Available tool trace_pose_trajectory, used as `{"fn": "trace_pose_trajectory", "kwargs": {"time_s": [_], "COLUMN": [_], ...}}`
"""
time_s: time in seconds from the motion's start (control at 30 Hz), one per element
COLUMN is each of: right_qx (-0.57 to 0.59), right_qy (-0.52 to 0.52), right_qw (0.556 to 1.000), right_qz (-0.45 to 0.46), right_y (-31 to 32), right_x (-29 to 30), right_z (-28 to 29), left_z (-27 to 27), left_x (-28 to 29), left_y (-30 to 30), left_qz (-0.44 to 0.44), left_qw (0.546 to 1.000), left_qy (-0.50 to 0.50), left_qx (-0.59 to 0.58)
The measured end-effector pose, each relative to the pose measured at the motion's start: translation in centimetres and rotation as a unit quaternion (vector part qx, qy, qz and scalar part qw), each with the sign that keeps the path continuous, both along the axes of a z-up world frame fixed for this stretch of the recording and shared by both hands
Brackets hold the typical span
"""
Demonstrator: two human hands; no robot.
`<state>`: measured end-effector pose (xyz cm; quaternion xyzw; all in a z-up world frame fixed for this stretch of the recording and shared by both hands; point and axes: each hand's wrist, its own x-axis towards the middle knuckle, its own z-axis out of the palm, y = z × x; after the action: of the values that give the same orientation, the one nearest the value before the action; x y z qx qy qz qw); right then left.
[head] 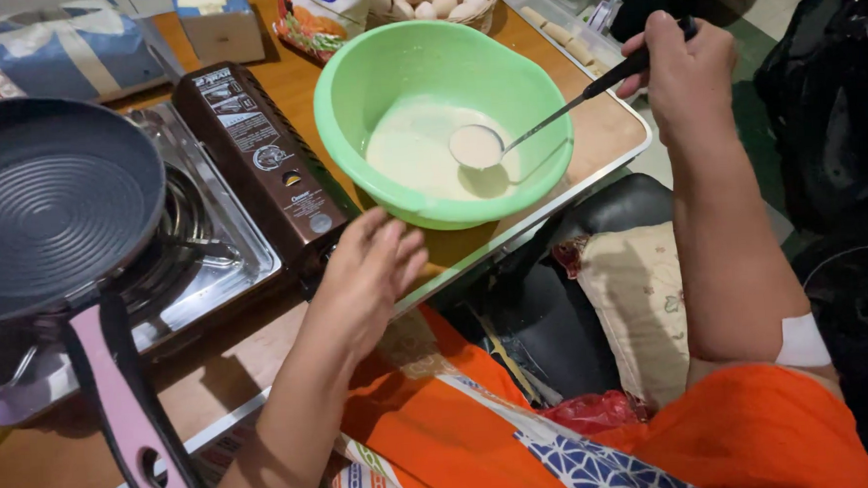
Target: The person prepares and cooks crepes on a portable gas stove using a pan and ladle.
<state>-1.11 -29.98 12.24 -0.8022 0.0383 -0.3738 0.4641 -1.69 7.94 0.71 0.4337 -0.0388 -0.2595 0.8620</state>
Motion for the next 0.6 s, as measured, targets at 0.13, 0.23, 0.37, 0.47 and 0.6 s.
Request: {"fn": "trace_pose_trajectory", "kwargs": {"time_s": [0.13, 0.23, 0.37, 0.47, 0.6], "right_qx": [-0.001, -0.022, -0.018, -0.018, -0.007], "right_qy": [0.006, -0.009, -0.005, -0.008, 0.001], "right_qw": [1.0, 0.999, 1.0, 0.999, 0.999], "right_qz": [-0.001, 0.026, 0.022, 0.041, 0.035], "right_y": [-0.5, -0.2, -0.5, -0.7, -0.8], "right_x": [0.9, 0.8, 1.3, 1.6, 2.1], "right_z": [-0.4, -0.2, 0.1, 0.1, -0.3], "left_z": [-0.4, -4.1, -2.2, 1.9, 4.4], "left_x": [-4.3, -5.5, -6.7, -8.0, -7.6], "left_y": [7.8, 13.3, 17.7, 18.8, 18.5], "left_qz": [-0.024, 0.042, 0.093, 0.209, 0.21], "left_qw": [0.993, 0.984, 0.963, 0.945, 0.948], "left_qy": [0.086, 0.089, 0.124, 0.112, 0.113], "left_qx": [-0.073, -0.148, -0.221, -0.225, -0.211]}}
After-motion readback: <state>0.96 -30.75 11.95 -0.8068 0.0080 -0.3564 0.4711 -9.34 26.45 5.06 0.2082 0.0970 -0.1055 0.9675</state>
